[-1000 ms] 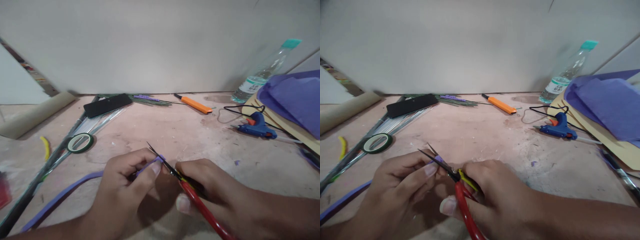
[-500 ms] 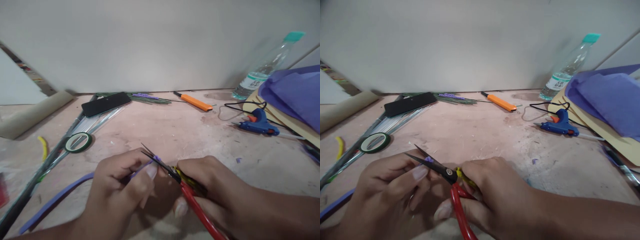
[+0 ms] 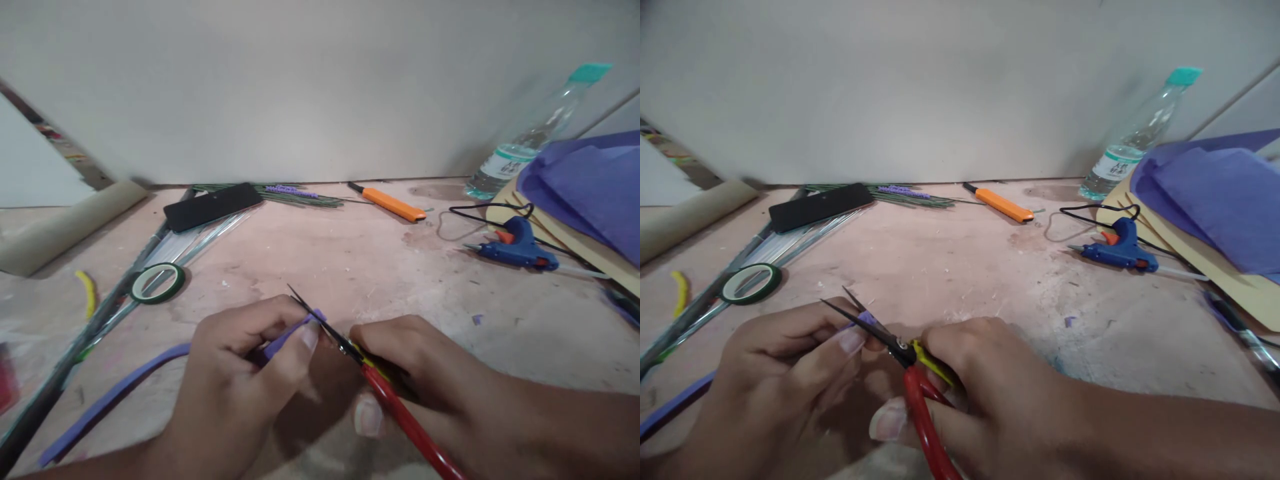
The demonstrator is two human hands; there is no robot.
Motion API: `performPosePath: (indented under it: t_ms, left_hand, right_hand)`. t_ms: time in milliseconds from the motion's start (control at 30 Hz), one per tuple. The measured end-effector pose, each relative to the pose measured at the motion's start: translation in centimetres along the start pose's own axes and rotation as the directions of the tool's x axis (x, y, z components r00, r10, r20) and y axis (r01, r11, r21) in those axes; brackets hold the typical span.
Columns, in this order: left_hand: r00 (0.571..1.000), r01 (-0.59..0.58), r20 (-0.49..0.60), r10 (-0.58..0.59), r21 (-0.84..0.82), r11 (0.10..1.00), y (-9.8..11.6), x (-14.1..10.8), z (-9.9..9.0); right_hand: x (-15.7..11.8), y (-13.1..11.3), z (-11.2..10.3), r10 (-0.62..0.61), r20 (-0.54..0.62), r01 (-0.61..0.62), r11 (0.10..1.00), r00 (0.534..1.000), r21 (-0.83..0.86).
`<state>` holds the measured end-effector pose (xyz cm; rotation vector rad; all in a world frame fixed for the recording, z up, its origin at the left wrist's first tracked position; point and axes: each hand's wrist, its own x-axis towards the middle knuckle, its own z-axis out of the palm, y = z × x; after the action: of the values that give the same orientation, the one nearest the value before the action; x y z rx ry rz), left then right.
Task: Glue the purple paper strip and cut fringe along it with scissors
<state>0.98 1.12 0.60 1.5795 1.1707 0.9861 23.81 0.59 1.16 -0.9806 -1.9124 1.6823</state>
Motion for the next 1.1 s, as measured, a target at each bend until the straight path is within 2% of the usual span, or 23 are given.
performPosePath:
  t_ms: [200, 367, 467, 567, 700, 933, 1100]
  left_hand:
    - [0.999, 0.010, -0.033, -0.010, -0.008, 1.000, 0.1, 0.1, 0.1]
    - [0.996, -0.058, -0.066, 0.060, 0.027, 0.998, 0.7, 0.4, 0.3]
    - [0.995, -0.068, -0.073, 0.071, 0.038, 0.997, 0.7, 0.4, 0.3]
    - [0.998, -0.024, -0.055, 0.024, 0.004, 1.000, 0.3, 0.2, 0.2]
    - [0.999, 0.026, -0.028, -0.027, -0.041, 0.999, -0.1, 0.1, 0.0]
    - [0.999, -0.042, 0.012, 0.043, -0.078, 0.996, -0.1, 0.1, 0.0]
    - [1.000, 0.021, 0.023, -0.018, -0.118, 0.993, -0.5, -0.2, -0.1]
  right_hand:
    - [0.1, 0.2, 0.3, 0.001, -0.051, -0.006, 0.994, 0.999, -0.105]
    - [0.0, 0.6, 0.3, -0.006, -0.058, 0.000, 0.994, 0.998, -0.110]
    - [0.1, 0.8, 0.3, -0.035, -0.057, 0.031, 0.997, 0.998, -0.071]
    - [0.3, 0.7, 0.2, -0.072, -0.052, 0.071, 0.997, 0.996, -0.008]
    - [0.2, 0.3, 0.1, -0.010, -0.014, 0.011, 0.999, 1.000, 0.049]
    - [-0.1, 0.2, 0.1, 0.007, 0.014, -0.009, 0.995, 1.000, 0.101]
    - [0.2, 0.4, 0.1, 0.017, 0.002, -0.018, 0.998, 1.000, 0.065]
